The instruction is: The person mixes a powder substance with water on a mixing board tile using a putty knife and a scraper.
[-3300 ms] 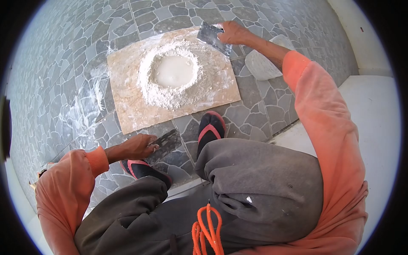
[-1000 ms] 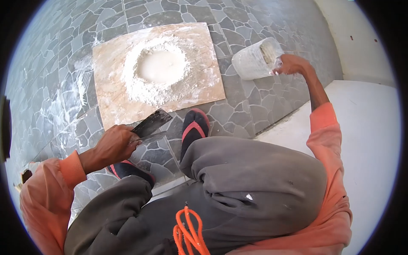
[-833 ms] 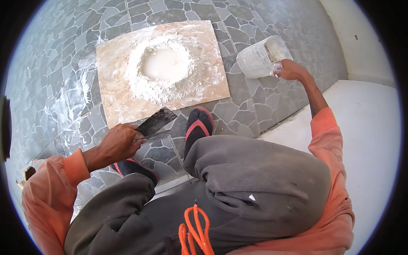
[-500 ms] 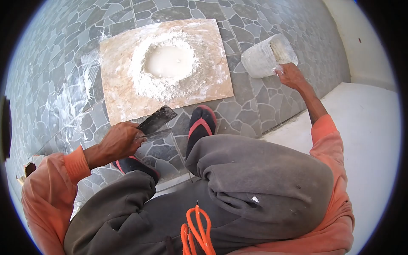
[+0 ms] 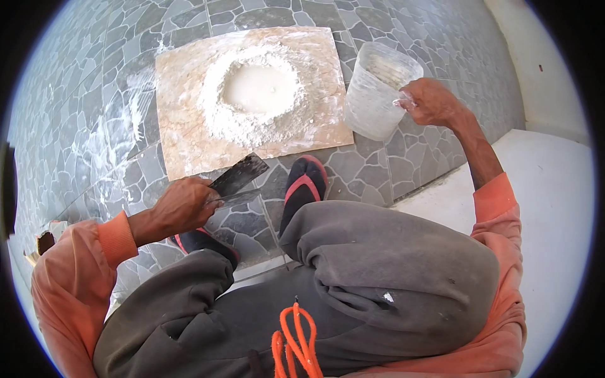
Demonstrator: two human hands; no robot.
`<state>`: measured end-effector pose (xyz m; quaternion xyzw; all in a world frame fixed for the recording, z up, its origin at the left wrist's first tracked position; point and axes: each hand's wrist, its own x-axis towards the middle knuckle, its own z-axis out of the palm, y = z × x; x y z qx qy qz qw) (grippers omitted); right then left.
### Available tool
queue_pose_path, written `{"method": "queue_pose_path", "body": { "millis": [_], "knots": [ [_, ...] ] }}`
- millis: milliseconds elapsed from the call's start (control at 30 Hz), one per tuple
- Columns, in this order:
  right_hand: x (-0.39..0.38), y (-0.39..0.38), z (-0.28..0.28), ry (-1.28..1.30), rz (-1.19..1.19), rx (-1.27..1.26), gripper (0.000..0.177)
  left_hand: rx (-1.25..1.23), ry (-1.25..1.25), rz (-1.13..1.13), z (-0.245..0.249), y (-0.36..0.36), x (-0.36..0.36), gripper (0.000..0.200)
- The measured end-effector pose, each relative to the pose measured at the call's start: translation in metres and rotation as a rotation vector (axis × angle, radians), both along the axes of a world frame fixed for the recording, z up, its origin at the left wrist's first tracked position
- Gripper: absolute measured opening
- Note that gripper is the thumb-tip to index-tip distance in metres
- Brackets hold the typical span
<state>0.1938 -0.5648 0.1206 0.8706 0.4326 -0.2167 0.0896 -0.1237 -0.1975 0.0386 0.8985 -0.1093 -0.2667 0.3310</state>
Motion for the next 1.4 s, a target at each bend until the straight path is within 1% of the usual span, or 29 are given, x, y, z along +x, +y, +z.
{"method": "queue_pose_path", "body": {
  "millis": [33, 133, 233, 333, 433, 533, 567, 667, 767, 867, 967, 1167, 1267, 1400],
  "knots": [
    [-0.003, 0.009, 0.004, 0.037, -0.008, -0.076, 0.020, 0.002, 0.002, 0.001, 0.000, 0.000, 0.001, 0.018],
    [-0.019, 0.027, 0.014, 0.027, 0.081, -0.029, 0.018, 0.008, 0.009, -0.002, -0.001, 0.001, 0.001, 0.018],
    [-0.030, 0.045, 0.020, 0.067, 0.185, -0.073, 0.016, 0.018, -0.004, -0.014, -0.004, 0.001, 0.000, 0.018],
    [-0.033, 0.046, 0.018, 0.039, 0.260, 0.034, 0.017, 0.049, 0.000, -0.016, -0.005, 0.002, -0.001, 0.017],
    [-0.022, 0.039, 0.022, 0.053, 0.072, -0.075, 0.017, 0.059, -0.039, -0.018, -0.009, 0.006, -0.004, 0.017],
    [-0.014, 0.021, 0.022, -0.090, -0.012, 0.139, 0.019, 0.062, -0.064, -0.011, -0.009, 0.009, -0.006, 0.016],
    [-0.007, 0.021, 0.024, -0.038, -0.097, 0.142, 0.022, 0.059, -0.062, -0.008, -0.010, 0.010, -0.007, 0.016],
    [0.020, -0.012, 0.006, -0.194, -0.198, 0.138, 0.024, 0.055, -0.064, -0.003, -0.012, 0.012, -0.009, 0.015],
    [0.037, -0.035, -0.017, -0.348, -0.172, 0.155, 0.025, 0.060, -0.076, -0.011, -0.012, 0.012, -0.009, 0.015],
    [0.052, -0.058, -0.041, -0.388, -0.290, 0.154, 0.027, 0.061, -0.081, -0.015, -0.014, 0.013, -0.010, 0.016],
    [0.056, -0.078, -0.058, -0.420, -0.357, 0.140, 0.030, 0.063, -0.075, -0.019, -0.014, 0.013, -0.008, 0.016],
    [0.040, -0.092, -0.066, -0.341, -0.433, 0.110, 0.037, 0.076, -0.082, -0.044, -0.015, 0.008, -0.001, 0.016],
    [0.033, -0.095, -0.073, -0.358, -0.450, 0.149, 0.040, 0.089, -0.073, -0.057, -0.013, 0.004, 0.005, 0.015],
    [0.032, -0.098, -0.077, -0.359, -0.449, 0.186, 0.035, 0.082, -0.081, -0.059, -0.014, 0.002, 0.006, 0.015]
  ]
}}
